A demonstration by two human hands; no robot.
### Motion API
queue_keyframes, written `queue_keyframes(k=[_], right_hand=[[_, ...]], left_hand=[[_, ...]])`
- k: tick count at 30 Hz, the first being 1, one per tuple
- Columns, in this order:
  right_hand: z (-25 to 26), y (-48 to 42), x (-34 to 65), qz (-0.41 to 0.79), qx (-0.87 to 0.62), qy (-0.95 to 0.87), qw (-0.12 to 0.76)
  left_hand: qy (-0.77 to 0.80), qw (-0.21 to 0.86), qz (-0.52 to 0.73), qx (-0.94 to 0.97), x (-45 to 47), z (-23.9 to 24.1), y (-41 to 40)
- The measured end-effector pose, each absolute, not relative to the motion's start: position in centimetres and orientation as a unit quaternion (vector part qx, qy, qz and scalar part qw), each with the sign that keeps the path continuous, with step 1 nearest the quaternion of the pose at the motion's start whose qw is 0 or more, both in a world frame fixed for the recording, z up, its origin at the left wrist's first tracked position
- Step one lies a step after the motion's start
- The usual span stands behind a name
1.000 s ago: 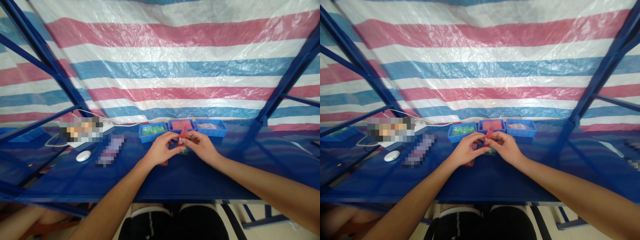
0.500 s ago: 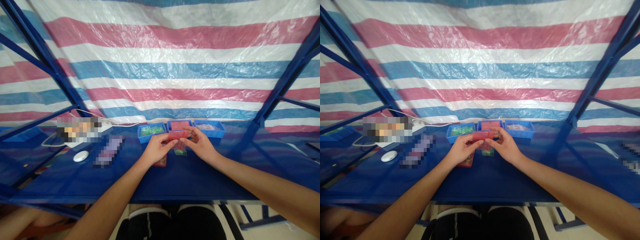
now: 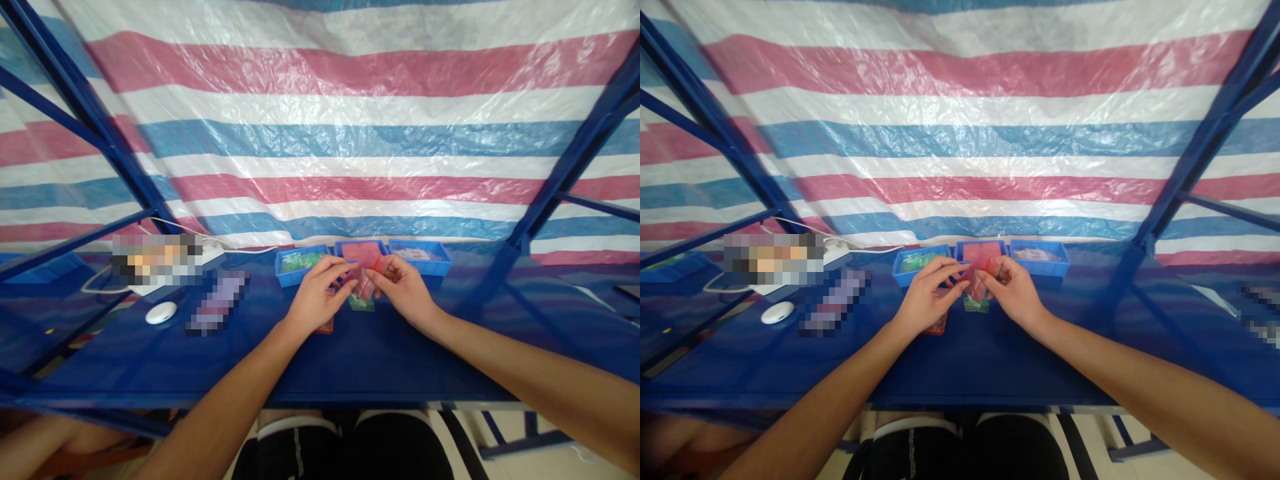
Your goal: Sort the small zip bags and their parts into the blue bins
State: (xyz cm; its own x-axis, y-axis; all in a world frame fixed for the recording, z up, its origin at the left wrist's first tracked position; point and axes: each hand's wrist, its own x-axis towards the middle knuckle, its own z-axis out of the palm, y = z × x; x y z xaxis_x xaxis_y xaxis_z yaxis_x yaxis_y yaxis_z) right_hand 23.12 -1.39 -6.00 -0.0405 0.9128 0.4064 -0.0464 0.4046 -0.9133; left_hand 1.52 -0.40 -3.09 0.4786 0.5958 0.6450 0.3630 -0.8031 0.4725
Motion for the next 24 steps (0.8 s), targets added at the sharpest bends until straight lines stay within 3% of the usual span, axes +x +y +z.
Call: queue_keyframes(k=[5, 10, 17, 24], right_hand=[[-5.5, -2.3, 22.6, 0.412, -0.348, -0.614, 0.576], [-6.0, -1.3, 23.2, 0.39, -0.376, -0.581, 0.607], [-6.3, -1.7, 22.8, 0.401, -0.355, -0.617, 0.577], [-6.3, -2.8, 22.0, 0.418, -0.306, -0.664, 0.54]], left_hand=[[0.278, 0.161, 0.425, 0.847, 2.1, -3.4, -0.7], [0.324, 0.088, 0.498, 0.8, 1.8, -2.9, -0.5], [0.277, 0.112, 0.4, 0.867, 1.8, -3.2, -0.7], [0.27, 0.135, 0.409, 0.861, 1.8, -3.0, -0.4]])
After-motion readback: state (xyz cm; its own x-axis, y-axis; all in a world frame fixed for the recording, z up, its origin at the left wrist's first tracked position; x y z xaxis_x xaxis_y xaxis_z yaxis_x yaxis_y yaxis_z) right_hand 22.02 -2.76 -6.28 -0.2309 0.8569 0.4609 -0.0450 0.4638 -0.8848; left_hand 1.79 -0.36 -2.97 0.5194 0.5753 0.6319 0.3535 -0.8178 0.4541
